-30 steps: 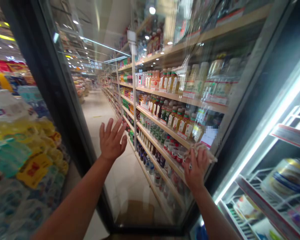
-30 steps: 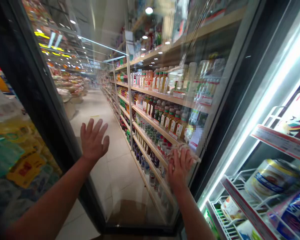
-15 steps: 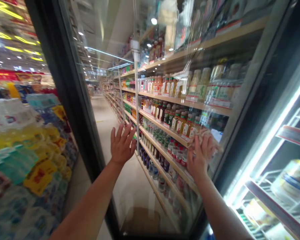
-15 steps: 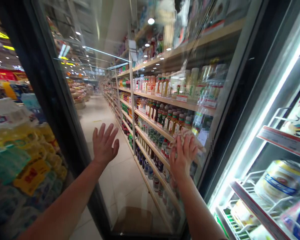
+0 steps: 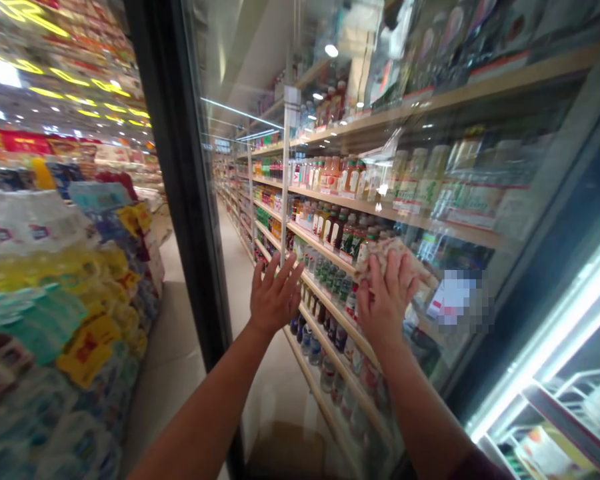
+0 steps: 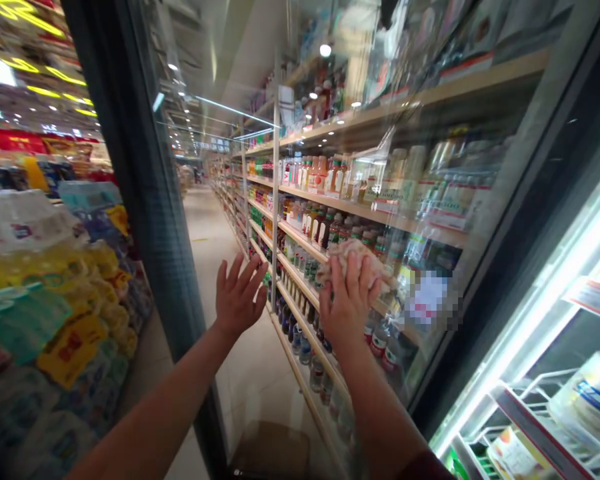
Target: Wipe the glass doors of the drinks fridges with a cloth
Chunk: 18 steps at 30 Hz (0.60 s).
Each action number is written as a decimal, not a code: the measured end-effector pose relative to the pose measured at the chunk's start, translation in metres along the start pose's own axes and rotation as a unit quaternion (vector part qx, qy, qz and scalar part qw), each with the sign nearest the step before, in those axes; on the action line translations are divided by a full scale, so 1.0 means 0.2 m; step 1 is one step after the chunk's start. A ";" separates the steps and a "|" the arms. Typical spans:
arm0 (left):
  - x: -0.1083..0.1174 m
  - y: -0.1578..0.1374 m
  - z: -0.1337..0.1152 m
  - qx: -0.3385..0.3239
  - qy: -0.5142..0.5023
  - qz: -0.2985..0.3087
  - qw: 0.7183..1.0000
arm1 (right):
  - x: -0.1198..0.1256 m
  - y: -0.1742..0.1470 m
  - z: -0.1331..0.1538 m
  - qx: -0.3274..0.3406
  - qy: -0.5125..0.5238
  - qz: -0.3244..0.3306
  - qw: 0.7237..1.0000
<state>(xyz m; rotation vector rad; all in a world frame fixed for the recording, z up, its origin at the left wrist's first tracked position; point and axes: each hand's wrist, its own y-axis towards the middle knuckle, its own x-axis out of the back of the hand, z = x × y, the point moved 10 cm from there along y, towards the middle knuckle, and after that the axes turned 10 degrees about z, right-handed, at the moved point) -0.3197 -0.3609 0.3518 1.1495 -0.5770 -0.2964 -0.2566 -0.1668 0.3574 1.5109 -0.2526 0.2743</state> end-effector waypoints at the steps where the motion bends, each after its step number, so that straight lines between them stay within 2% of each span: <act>1: 0.00 0.00 0.00 -0.003 -0.004 -0.002 1.000 | 0.01 0.04 0.00 -0.005 0.000 -0.008 1.000; 4: 0.01 0.01 -0.01 -0.007 -0.017 -0.006 1.000 | -0.01 0.04 0.08 -0.002 -0.001 -0.007 1.000; 8: 0.01 0.01 -0.01 -0.011 -0.030 -0.005 0.999 | -0.10 -0.06 0.27 0.049 0.007 0.030 0.998; 11: 0.04 -0.01 -0.01 -0.026 -0.049 -0.042 0.998 | -0.07 0.04 0.35 0.072 0.014 0.014 0.997; 14: 0.06 -0.05 -0.02 -0.042 -0.056 -0.085 0.994 | -0.03 0.19 0.37 0.058 0.017 -0.007 0.998; 16: 0.07 -0.07 -0.01 -0.041 -0.051 -0.097 0.993 | -0.05 0.19 0.41 0.060 0.022 -0.009 0.998; 18: 0.07 -0.09 0.01 -0.037 -0.046 -0.101 0.993 | -0.10 0.11 0.49 0.094 0.044 0.006 0.995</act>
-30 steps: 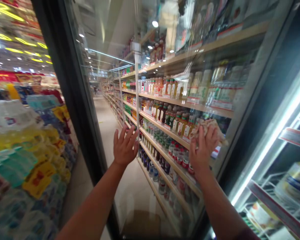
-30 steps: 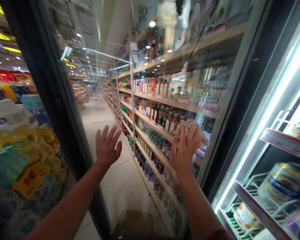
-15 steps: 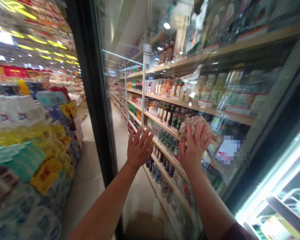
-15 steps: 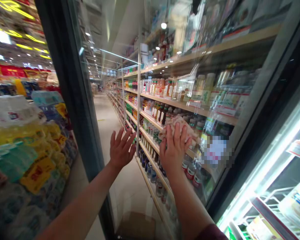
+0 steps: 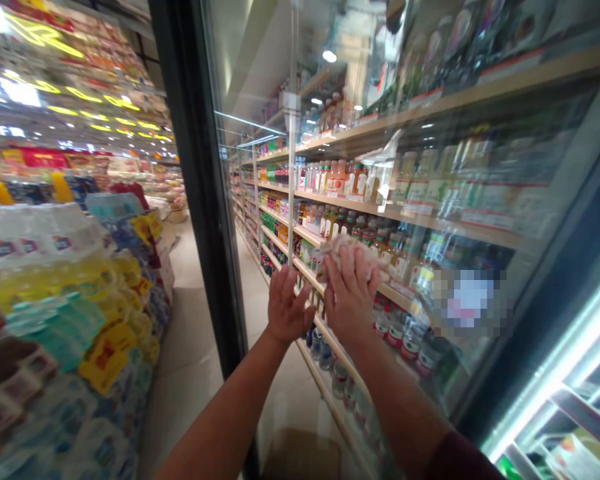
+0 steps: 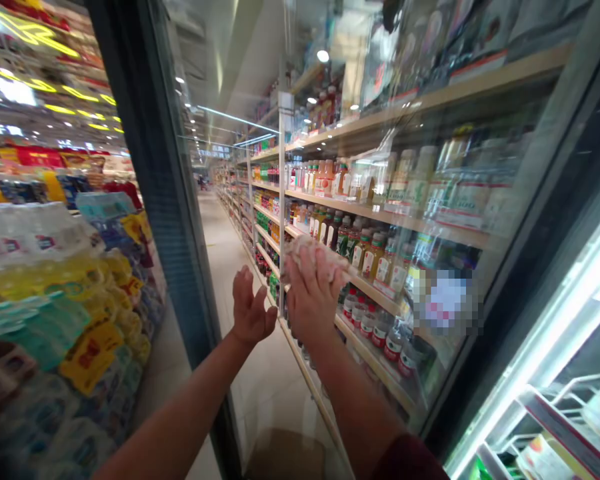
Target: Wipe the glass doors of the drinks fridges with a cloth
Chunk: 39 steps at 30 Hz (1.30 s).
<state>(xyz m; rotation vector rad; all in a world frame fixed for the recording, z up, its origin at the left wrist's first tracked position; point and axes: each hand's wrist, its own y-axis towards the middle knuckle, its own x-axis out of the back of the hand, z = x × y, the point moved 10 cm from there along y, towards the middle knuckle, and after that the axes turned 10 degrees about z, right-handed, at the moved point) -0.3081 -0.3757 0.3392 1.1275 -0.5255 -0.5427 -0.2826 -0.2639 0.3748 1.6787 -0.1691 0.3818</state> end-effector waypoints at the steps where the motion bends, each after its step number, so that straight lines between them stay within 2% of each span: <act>1: -0.01 -0.01 0.00 -0.006 -0.001 0.008 1.000 | -0.04 -0.05 0.05 0.026 0.020 0.008 0.999; 3: -0.04 -0.01 -0.01 -0.036 -0.012 0.048 0.998 | -0.09 -0.13 0.14 0.073 0.072 0.027 0.994; 5: -0.07 0.00 -0.03 -0.061 -0.033 0.090 0.994 | -0.10 -0.18 0.17 0.105 0.131 0.054 0.984; 7: -0.07 0.02 -0.03 -0.060 -0.049 0.101 0.992 | -0.06 -0.18 0.13 0.126 0.183 0.069 0.973; 9: -0.07 0.03 -0.03 -0.045 -0.046 0.098 0.993 | 0.02 -0.21 0.04 0.126 0.195 0.043 0.972; 12: -0.09 0.05 -0.03 -0.021 -0.007 0.110 0.994 | 0.07 -0.31 -0.15 0.034 0.089 -0.003 0.995; 15: -0.10 0.06 -0.04 -0.011 0.026 0.113 0.993 | -0.01 -0.44 -0.25 -0.032 -0.055 0.000 0.998; 19: -0.08 -0.02 -0.08 0.014 0.067 0.113 0.991 | -0.08 -0.53 -0.24 -0.021 -0.115 -0.004 0.993; 23: -0.05 -0.24 -0.15 0.039 0.085 0.143 0.985 | -0.07 -0.54 -0.25 -0.016 -0.088 -0.007 0.996; 25: -0.04 -0.29 -0.16 0.031 0.068 0.164 0.984 | -0.06 -0.55 -0.24 -0.006 -0.067 -0.010 0.998; 27: -0.04 -0.23 -0.10 0.030 0.078 0.173 0.981 | -0.06 -0.55 -0.25 -0.001 -0.053 -0.009 0.999; 31: -0.01 0.04 0.11 0.071 0.108 0.138 0.982 | -0.06 -0.55 -0.25 -0.003 -0.050 -0.009 0.999; 33: -0.01 0.09 0.13 0.057 0.087 0.125 0.987 | -0.07 -0.55 -0.25 -0.001 -0.050 -0.008 0.999; 35: -0.03 0.03 0.06 0.039 0.070 0.133 0.988 | -0.07 -0.55 -0.25 0.003 -0.052 -0.008 0.999; 39: -0.09 -0.26 -0.09 0.054 0.041 0.198 0.978 | -0.07 -0.55 -0.25 0.003 -0.057 -0.011 0.998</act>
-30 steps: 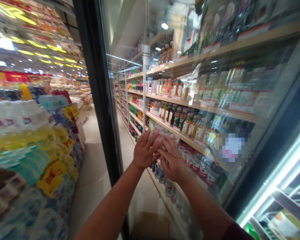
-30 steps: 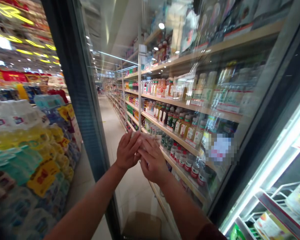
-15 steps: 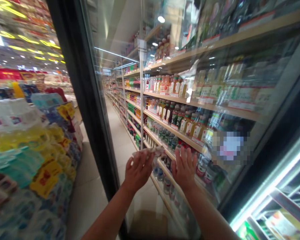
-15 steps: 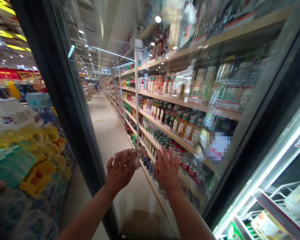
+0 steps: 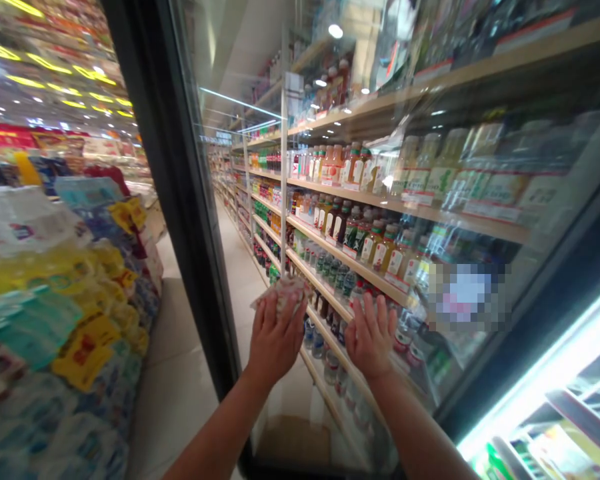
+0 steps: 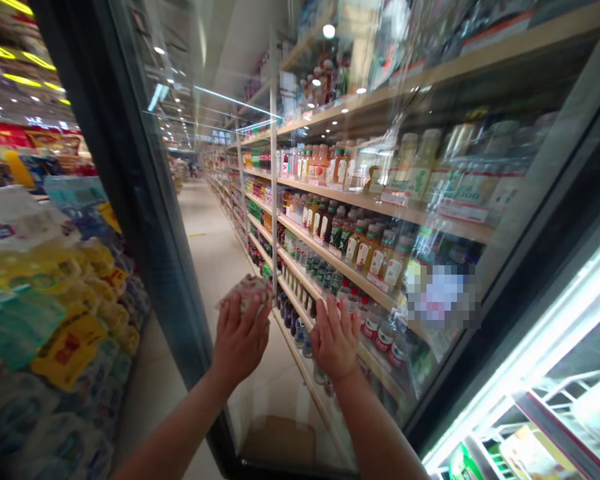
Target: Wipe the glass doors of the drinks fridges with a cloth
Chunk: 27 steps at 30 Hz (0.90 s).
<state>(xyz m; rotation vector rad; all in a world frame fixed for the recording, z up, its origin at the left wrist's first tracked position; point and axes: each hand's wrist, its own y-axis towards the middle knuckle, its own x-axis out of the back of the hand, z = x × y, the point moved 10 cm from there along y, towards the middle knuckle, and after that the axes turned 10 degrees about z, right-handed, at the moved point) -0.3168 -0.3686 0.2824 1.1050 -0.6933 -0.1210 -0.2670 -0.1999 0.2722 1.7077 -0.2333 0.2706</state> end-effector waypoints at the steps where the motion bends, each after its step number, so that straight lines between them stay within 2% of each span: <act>1: -0.02 -0.04 -0.01 0.004 -0.006 0.012 1.000 | 0.00 0.00 0.00 0.001 0.002 0.000 1.000; 3: -0.02 -0.04 0.03 0.008 -0.012 0.012 1.000 | -0.01 0.00 0.00 0.003 0.004 -0.001 1.000; 7: 0.05 0.15 0.22 0.045 -0.004 -0.015 0.999 | -0.02 0.00 0.00 -0.001 -0.002 -0.002 1.000; 9: 0.06 0.19 0.26 0.070 0.009 -0.021 0.997 | -0.02 0.00 0.00 -0.002 -0.002 -0.004 1.000; 11: 0.02 0.11 0.22 0.080 0.022 -0.024 0.996 | -0.02 0.00 0.00 -0.001 0.000 -0.007 1.000; 14: -0.08 -0.12 0.10 0.071 0.034 -0.012 0.997 | -0.02 -0.01 0.00 -0.003 0.000 -0.008 1.000; 16: -0.14 -0.21 0.07 0.057 0.038 0.007 0.998 | -0.03 -0.01 0.00 -0.003 0.001 0.000 1.000; 18: -0.14 -0.20 0.12 0.061 0.035 0.014 0.997 | -0.03 0.00 0.01 -0.003 0.004 0.004 1.000; 21: -0.06 -0.04 0.32 0.115 0.008 -0.004 0.993 | -0.03 0.00 0.01 -0.003 0.006 -0.002 1.000; 23: -0.02 0.05 0.40 0.146 -0.016 -0.012 0.989 | -0.02 0.00 0.01 0.000 0.008 -0.007 1.000; 25: -0.03 0.05 0.38 0.154 -0.021 -0.011 0.988 | -0.02 0.00 0.02 0.002 0.014 -0.008 1.000; 27: -0.08 -0.03 0.28 0.140 -0.011 -0.004 0.990 | -0.02 0.00 0.01 0.001 0.023 -0.010 1.000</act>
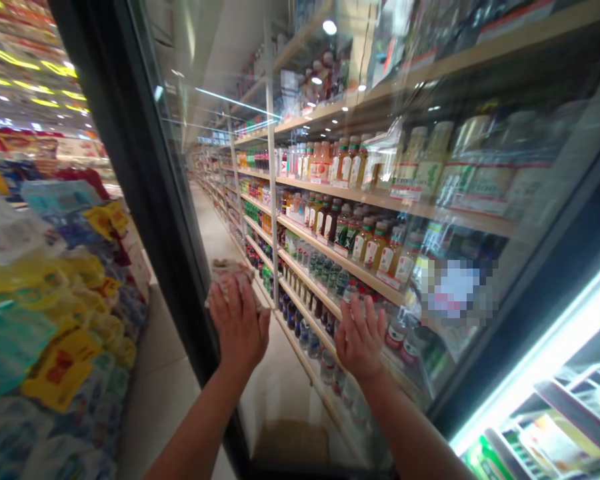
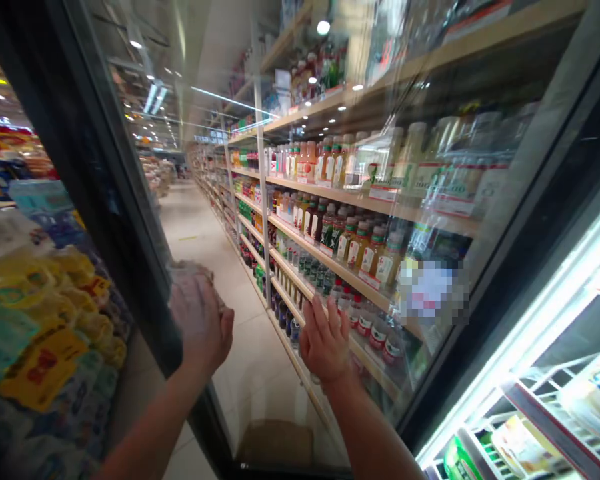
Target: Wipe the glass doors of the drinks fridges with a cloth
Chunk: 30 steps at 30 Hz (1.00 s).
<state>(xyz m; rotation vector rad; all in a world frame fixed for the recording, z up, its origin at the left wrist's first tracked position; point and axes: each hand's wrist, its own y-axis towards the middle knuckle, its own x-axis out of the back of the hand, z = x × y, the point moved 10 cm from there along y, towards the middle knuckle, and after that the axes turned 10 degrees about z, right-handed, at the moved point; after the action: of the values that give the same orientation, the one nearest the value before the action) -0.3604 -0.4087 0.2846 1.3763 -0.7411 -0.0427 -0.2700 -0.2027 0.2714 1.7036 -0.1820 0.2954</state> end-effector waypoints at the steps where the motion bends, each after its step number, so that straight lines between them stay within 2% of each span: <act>1: -0.03 -0.06 -0.04 -0.011 0.006 0.004 1.000 | 0.00 0.00 0.00 0.000 0.004 0.001 1.000; 4: -0.06 -0.14 -0.09 -0.035 0.004 0.006 0.999 | 0.00 0.00 0.00 0.002 0.013 0.005 1.000; 6: -0.03 -0.06 -0.05 -0.028 -0.015 -0.001 0.999 | 0.00 0.00 0.00 0.003 0.015 0.008 1.000; 9: 0.06 0.15 0.02 0.004 -0.050 -0.013 0.999 | 0.01 -0.01 -0.01 0.002 0.016 0.006 1.000; 11: 0.08 0.19 0.02 0.016 -0.053 -0.017 0.998 | 0.01 -0.01 -0.01 0.004 0.020 0.007 1.000; 13: 0.05 0.13 -0.07 0.000 -0.034 -0.013 0.999 | 0.01 -0.01 -0.01 0.007 0.024 0.007 1.000; 16: -0.03 -0.07 -0.26 -0.082 0.000 0.004 0.997 | 0.01 -0.01 -0.01 0.009 0.028 0.005 1.000; 18: -0.05 -0.12 -0.32 -0.133 0.012 0.009 0.991 | 0.01 -0.01 -0.02 0.008 0.031 0.004 0.999; 20: -0.02 -0.04 -0.29 -0.140 0.015 0.005 0.990 | 0.01 -0.02 -0.02 0.009 0.031 0.005 0.999; 23: 0.09 0.19 -0.15 -0.090 0.001 -0.011 0.996 | 0.02 -0.02 -0.02 0.009 0.023 0.004 1.000; 25: 0.12 0.25 -0.10 -0.061 -0.005 -0.013 0.998 | 0.02 -0.01 -0.01 0.010 0.017 0.007 1.000; 27: 0.09 0.18 -0.13 -0.050 -0.002 -0.009 0.999 | 0.02 -0.01 -0.01 0.011 0.014 0.009 1.000; 30: -0.01 -0.04 -0.26 -0.077 0.010 0.013 0.997 | 0.03 -0.02 -0.02 0.013 0.020 0.007 1.000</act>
<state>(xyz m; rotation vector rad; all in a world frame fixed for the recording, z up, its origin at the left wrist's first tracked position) -0.3334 -0.3647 0.2759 1.2196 -0.7237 -0.0649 -0.2638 -0.1982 0.2703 1.7209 -0.1613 0.3437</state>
